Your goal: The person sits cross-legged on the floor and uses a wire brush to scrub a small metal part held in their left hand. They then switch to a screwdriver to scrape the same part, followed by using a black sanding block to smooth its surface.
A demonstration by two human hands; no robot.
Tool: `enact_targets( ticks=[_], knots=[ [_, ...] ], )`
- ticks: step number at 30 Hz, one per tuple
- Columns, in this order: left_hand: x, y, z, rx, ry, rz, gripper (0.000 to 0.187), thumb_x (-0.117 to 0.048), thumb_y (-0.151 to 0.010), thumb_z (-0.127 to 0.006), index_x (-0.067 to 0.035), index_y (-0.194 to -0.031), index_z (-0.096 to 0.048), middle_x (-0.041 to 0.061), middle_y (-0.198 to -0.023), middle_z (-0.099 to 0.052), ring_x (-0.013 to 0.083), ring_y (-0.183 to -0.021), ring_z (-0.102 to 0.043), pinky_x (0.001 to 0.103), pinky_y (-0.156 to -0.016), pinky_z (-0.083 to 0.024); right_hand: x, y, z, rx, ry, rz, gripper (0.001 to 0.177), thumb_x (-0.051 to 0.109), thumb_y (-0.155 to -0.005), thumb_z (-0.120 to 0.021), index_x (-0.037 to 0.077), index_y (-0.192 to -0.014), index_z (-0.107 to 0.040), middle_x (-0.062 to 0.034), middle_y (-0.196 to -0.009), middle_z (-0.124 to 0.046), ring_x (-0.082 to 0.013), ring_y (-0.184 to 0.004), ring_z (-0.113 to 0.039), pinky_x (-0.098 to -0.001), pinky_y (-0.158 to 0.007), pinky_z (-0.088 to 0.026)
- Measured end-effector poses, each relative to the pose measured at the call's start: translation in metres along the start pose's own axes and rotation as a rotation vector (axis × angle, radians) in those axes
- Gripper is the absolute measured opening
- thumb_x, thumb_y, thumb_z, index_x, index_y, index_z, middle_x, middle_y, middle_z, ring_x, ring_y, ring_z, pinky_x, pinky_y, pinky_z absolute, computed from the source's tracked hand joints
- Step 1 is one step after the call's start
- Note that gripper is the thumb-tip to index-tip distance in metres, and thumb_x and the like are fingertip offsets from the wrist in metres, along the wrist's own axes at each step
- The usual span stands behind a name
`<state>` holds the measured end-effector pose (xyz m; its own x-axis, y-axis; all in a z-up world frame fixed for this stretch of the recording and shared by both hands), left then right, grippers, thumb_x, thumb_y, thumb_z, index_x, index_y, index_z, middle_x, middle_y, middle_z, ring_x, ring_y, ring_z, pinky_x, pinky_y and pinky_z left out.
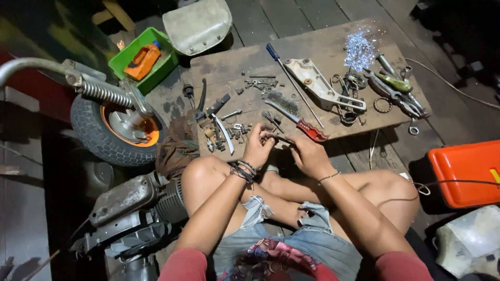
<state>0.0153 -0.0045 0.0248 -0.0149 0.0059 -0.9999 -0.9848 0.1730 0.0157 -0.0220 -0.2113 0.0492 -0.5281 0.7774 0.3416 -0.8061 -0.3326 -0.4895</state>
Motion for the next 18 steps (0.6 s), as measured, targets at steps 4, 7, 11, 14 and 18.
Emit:
enact_targets(
  ticks=[4,7,11,14,18],
  knots=[
    [-0.003,0.003,0.005,-0.013,-0.013,0.016,0.031,-0.005,-0.093,-0.060,-0.010,-0.124,-0.053,0.009,-0.091,-0.071,0.0112,-0.072,-0.065,0.023,-0.065,-0.056,-0.015,-0.007,0.001,0.004,0.033,-0.062,0.044,0.021,-0.088,-0.068,0.016,-0.132,-0.065,-0.0092,-0.104,-0.076,-0.0275,-0.097,-0.074,-0.0400,-0.082,-0.060],
    [-0.001,-0.002,0.007,-0.026,-0.007,0.012,0.033,-0.005,-0.093,-0.060,-0.009,-0.125,-0.053,0.009,-0.092,-0.071,0.0116,-0.074,-0.064,0.025,-0.066,-0.056,-0.010,-0.013,0.017,-0.038,0.050,-0.088,0.044,0.021,-0.091,-0.065,0.018,-0.135,-0.064,-0.0059,-0.107,-0.076,-0.0260,-0.099,-0.074,-0.0390,-0.084,-0.059],
    [-0.001,-0.001,0.004,-0.012,0.006,0.028,0.035,-0.005,-0.092,-0.061,-0.011,-0.125,-0.053,0.009,-0.088,-0.072,0.0112,-0.071,-0.065,0.023,-0.065,-0.055,-0.002,-0.003,0.008,-0.049,0.001,-0.025,0.046,0.020,-0.088,-0.067,0.015,-0.134,-0.065,-0.0092,-0.108,-0.075,-0.0276,-0.098,-0.074,-0.0392,-0.083,-0.060],
    [-0.006,0.000,0.000,0.006,-0.008,-0.001,0.039,0.001,-0.088,-0.056,-0.012,-0.125,-0.054,0.006,-0.093,-0.072,0.0108,-0.078,-0.065,0.023,-0.070,-0.056,0.004,-0.005,0.005,0.004,-0.058,0.012,0.041,0.017,-0.089,-0.067,0.015,-0.129,-0.066,-0.0103,-0.104,-0.076,-0.0305,-0.097,-0.074,-0.0417,-0.080,-0.060],
    [0.003,0.001,0.007,0.010,-0.033,-0.024,0.041,-0.004,-0.093,-0.058,-0.013,-0.132,-0.049,0.008,-0.090,-0.070,0.0117,-0.075,-0.065,0.025,-0.069,-0.057,-0.018,-0.005,0.001,0.007,0.069,-0.072,0.044,0.021,-0.087,-0.068,0.017,-0.131,-0.065,-0.0080,-0.105,-0.076,-0.0266,-0.097,-0.074,-0.0408,-0.082,-0.060]
  ],
)
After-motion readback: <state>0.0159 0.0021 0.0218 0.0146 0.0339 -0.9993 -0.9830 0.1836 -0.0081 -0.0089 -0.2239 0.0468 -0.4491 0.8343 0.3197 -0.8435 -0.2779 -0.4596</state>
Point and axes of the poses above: each hand's wrist, its own y-axis away from the middle knuckle, its own z-axis out of the back of the hand, x = y × z, the point moved 3 cm from there along -y, towards the middle knuckle
